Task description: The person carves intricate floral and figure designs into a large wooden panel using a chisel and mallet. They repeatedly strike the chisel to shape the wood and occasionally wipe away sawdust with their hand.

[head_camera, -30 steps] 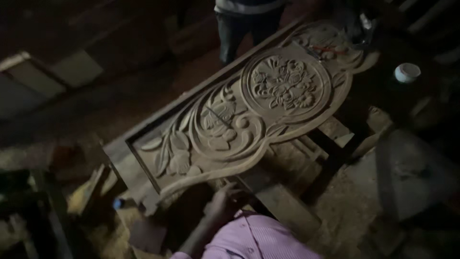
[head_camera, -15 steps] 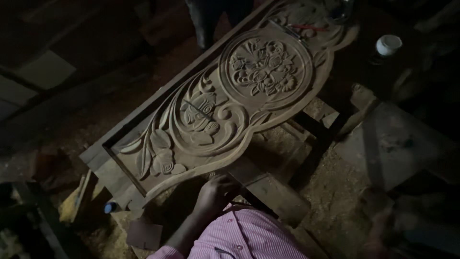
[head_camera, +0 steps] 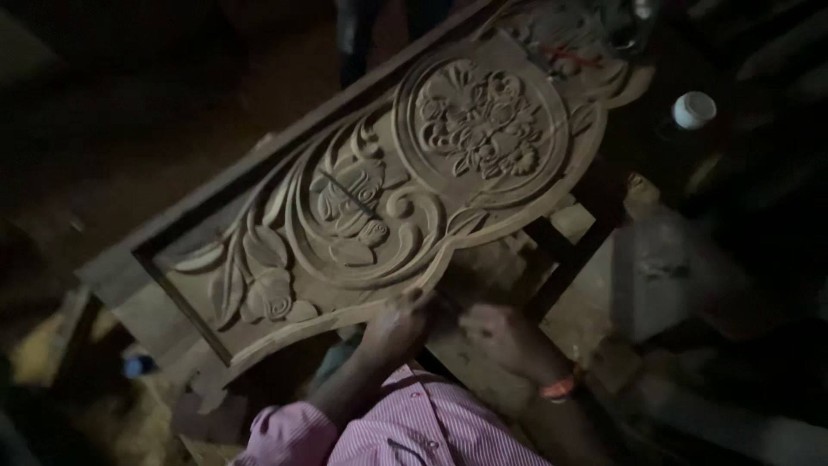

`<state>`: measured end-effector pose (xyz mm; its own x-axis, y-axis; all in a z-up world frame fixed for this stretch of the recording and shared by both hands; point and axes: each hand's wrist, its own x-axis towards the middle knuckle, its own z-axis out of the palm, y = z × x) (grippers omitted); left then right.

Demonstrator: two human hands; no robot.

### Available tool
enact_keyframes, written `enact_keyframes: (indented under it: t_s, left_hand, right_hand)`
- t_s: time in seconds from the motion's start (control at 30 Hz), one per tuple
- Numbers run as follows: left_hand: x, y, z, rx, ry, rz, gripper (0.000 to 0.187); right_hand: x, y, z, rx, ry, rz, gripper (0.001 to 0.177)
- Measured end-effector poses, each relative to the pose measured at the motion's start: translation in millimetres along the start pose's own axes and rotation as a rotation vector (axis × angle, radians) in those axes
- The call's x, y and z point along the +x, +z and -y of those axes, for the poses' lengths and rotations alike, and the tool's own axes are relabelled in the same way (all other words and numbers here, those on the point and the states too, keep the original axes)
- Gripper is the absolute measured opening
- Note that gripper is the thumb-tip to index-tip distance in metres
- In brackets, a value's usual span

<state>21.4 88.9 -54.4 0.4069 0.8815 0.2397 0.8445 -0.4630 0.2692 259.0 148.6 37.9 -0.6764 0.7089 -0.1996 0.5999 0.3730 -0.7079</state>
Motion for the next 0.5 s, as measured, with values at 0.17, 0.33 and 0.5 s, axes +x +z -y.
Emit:
enact_keyframes:
  t_s: [0.17,0.33,0.5]
  left_hand:
    - [51.8,-10.8,11.0,-0.338,-0.316,0.253,0.064]
    - [99.7,-39.4,13.8,-0.653,-0.378,0.167,0.089]
    - [137.5,-20.7,30.1,-0.666,-0.477,0.003,0.094]
  right_hand:
    - [52.0,-1.8,3.1,-0.263,0.223,-0.313,0.026]
    - [122.1,-36.7,2.2,-0.406,0.051,-0.331,0.024]
    - [178.0,-51.8,-2.8,-0.570,0.068,-0.274,0.020]
